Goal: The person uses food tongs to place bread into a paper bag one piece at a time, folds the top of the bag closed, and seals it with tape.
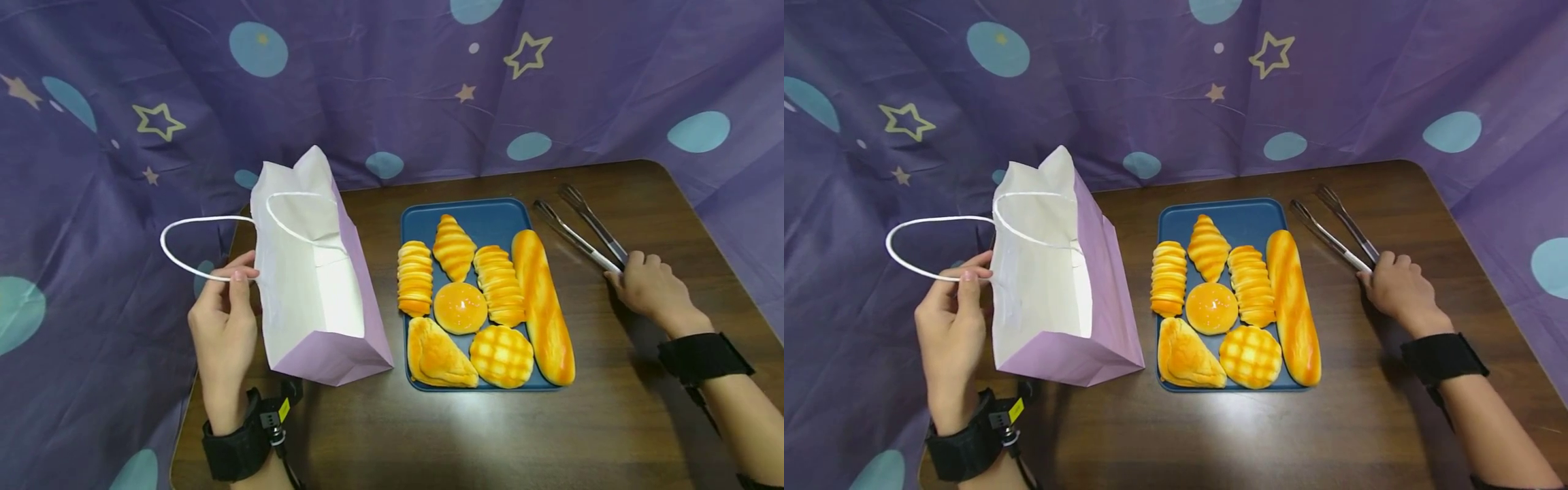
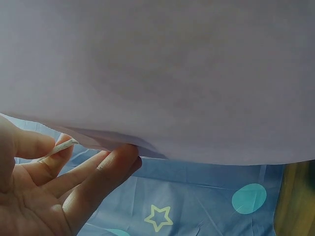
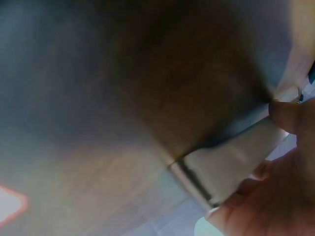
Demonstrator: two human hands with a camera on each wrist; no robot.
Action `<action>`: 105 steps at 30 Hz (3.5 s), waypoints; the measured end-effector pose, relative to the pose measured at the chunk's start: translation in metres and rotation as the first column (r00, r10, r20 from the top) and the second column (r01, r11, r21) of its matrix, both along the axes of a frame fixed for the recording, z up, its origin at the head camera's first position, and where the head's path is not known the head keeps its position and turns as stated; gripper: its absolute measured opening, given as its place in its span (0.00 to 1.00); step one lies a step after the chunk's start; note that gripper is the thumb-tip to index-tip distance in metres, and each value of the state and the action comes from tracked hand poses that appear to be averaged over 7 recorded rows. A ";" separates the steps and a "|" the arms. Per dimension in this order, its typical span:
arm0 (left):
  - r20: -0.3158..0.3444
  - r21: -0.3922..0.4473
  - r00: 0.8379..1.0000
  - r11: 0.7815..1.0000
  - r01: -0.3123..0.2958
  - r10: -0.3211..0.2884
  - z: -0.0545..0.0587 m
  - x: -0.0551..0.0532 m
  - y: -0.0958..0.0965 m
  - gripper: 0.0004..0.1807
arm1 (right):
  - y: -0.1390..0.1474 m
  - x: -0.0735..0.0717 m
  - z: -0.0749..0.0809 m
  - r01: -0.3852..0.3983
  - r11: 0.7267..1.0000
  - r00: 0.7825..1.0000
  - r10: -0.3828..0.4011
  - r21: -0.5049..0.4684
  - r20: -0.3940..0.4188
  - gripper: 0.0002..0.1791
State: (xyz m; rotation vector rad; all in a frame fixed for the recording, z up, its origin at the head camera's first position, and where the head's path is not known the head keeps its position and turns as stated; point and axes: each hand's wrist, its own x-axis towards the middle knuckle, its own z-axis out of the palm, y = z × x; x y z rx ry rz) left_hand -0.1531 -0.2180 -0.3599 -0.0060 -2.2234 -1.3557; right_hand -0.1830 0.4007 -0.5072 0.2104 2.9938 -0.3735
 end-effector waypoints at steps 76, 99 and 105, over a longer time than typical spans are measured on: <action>-0.040 0.000 0.999 1.000 0.021 -0.021 -0.011 0.005 0.005 0.14 | -0.144 0.176 0.036 0.088 0.986 0.993 -0.099 -0.142 -0.069 0.23; -0.030 0.013 0.999 1.000 0.028 -0.028 -0.009 0.002 0.005 0.15 | -0.150 0.177 0.025 0.058 0.989 0.946 -0.097 -0.133 -0.311 0.13; -0.028 0.021 0.999 0.999 0.042 -0.041 -0.007 0.002 0.005 0.14 | -0.145 0.175 0.034 0.050 0.987 0.940 -0.097 -0.151 -0.326 0.13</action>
